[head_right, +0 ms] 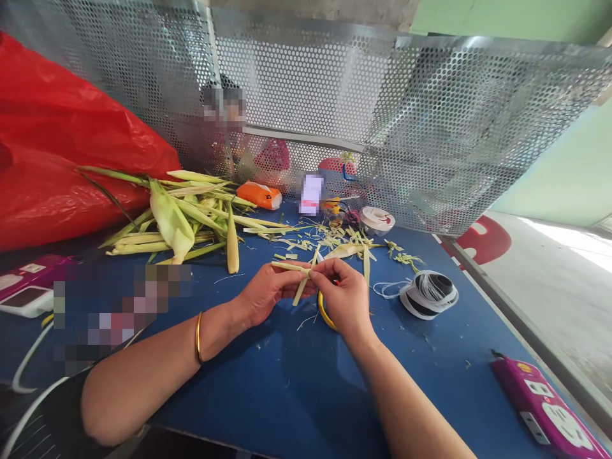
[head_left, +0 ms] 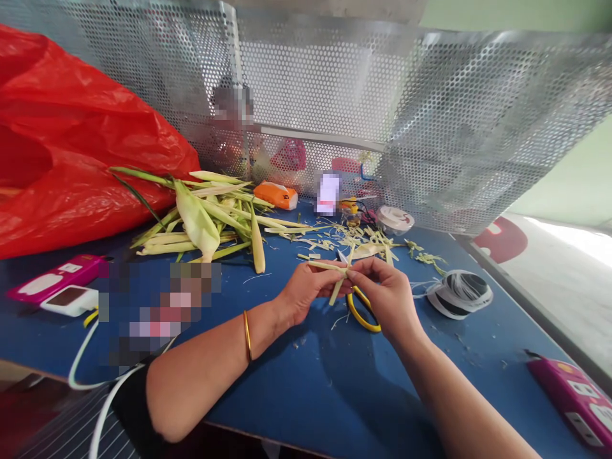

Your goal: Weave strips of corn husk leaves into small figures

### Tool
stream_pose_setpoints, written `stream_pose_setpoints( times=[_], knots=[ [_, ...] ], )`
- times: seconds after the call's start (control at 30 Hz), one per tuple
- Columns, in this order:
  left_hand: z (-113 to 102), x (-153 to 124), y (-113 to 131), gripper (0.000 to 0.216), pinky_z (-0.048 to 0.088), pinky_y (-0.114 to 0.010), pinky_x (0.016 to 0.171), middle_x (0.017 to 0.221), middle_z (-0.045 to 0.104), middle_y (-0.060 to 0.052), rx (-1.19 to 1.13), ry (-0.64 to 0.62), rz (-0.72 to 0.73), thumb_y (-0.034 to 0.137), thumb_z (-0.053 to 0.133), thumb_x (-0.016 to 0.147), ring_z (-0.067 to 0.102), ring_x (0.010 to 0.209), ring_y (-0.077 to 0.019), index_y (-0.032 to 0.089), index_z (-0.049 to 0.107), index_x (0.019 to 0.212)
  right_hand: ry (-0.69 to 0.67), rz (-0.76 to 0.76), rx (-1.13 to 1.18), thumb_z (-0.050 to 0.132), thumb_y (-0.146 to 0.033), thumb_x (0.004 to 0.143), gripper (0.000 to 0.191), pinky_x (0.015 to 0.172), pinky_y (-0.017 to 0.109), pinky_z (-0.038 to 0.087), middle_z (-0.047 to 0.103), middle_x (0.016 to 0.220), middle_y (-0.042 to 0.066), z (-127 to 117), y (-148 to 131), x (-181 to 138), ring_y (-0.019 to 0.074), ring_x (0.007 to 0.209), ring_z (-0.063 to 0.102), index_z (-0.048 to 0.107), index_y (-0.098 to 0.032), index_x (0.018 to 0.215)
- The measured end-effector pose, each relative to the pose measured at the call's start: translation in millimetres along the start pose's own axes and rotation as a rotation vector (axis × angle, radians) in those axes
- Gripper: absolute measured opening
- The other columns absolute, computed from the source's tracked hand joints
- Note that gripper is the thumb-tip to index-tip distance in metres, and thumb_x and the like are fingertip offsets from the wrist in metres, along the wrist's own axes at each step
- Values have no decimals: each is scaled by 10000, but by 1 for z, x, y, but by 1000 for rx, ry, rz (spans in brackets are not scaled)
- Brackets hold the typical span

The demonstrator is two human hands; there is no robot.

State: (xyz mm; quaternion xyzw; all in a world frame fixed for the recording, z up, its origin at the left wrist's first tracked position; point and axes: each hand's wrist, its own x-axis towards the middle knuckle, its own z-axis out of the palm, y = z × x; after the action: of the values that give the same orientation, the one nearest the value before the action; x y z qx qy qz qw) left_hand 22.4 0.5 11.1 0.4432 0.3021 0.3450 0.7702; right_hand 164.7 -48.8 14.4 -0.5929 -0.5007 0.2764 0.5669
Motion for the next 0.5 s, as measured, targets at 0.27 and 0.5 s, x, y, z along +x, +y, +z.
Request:
stream_pose_setpoints(
  times=[0.27, 0.5],
  knots=[
    [0, 1, -1, 341, 552, -369, 815, 807, 744, -87, 21, -13, -22, 346, 801, 662, 708, 727, -195, 134, 753, 925, -22, 54, 101, 750, -355, 668, 166, 586, 297, 439, 650, 630, 7, -1, 5, 2, 162, 593, 560, 673, -208, 669],
    [-1, 2, 4, 252, 527, -299, 765, 807, 745, -71, -10, 42, -36, 293, 737, 713, 701, 770, -177, 155, 756, 923, 30, -477, -368, 614, -241, 844, 109, 777, 359, 454, 682, 887, 41, -6, 1, 1, 214, 847, 618, 687, -241, 923]
  ],
)
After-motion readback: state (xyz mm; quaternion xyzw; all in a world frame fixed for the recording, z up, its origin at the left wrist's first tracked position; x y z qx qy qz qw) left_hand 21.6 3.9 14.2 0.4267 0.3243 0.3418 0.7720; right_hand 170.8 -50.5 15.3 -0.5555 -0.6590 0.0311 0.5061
